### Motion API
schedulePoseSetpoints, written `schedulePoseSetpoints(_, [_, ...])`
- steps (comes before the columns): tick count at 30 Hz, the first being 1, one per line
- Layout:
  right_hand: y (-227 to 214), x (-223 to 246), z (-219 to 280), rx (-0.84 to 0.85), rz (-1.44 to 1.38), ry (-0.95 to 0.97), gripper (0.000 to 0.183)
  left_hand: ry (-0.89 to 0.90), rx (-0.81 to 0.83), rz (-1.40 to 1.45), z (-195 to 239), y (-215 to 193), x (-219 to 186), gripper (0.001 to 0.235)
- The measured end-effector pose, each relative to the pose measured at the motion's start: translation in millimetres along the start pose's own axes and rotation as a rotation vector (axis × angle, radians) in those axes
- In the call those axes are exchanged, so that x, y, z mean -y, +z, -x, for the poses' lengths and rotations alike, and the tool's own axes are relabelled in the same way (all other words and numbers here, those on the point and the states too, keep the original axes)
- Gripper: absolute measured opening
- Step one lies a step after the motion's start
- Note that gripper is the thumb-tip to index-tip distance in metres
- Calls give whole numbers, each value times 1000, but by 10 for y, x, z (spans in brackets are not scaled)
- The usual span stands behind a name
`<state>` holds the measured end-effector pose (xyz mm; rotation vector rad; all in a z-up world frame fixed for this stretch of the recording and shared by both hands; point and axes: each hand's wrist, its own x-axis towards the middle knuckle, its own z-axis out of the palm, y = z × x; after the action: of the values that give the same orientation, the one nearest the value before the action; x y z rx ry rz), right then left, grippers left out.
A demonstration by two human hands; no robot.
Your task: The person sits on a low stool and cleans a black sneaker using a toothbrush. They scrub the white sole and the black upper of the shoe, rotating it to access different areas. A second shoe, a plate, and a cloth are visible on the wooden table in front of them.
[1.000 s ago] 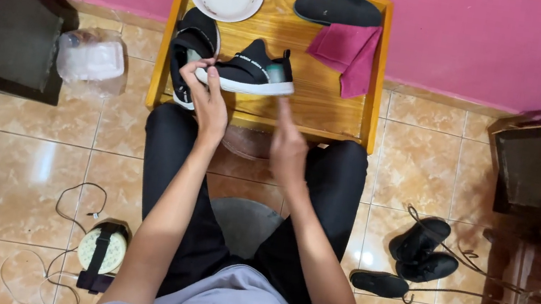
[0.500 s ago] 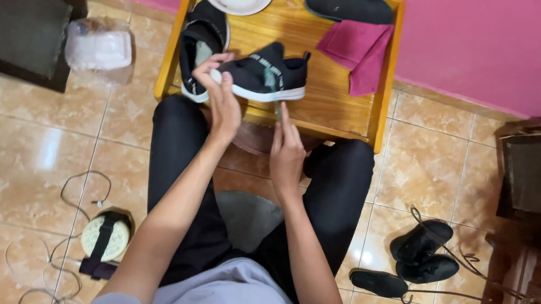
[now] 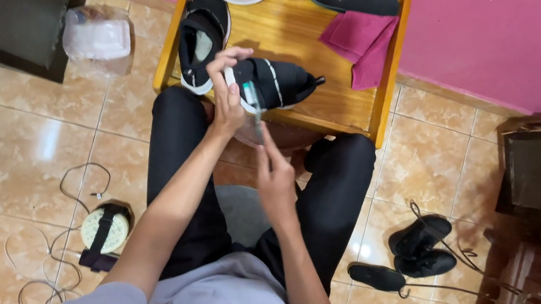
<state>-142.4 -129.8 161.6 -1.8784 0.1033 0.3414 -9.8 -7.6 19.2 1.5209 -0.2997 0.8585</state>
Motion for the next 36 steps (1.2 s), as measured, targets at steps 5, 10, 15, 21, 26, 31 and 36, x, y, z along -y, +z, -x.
schedulePoseSetpoints(5, [13, -572, -212, -34, 33, -21, 46, 54, 56, 26, -7, -11, 13, 52])
schedulePoseSetpoints(10, [10, -301, -205, -28, 1, -63, 45, 133, 114, 23, 2, -41, 14, 50])
schedulePoseSetpoints(15, [26, -388, -195, -13, -9, -79, 44, 168, 118, 40, -113, -26, 37, 52])
schedulePoseSetpoints(21, [7, -11, 59, 21, -6, -84, 45, 180, 134, 45, 75, -91, 77, 51])
schedulePoseSetpoints(26, [7, -135, -171, -21, -25, -127, 43, 185, 141, 4, -31, -68, 72, 53])
schedulePoseSetpoints(31, [8, -91, -160, -14, -25, -184, 42, 150, 135, -33, 53, -111, 73, 57])
schedulePoseSetpoints(36, [23, -124, -233, -8, 28, -197, 44, 180, 104, -15, 19, -111, 82, 52])
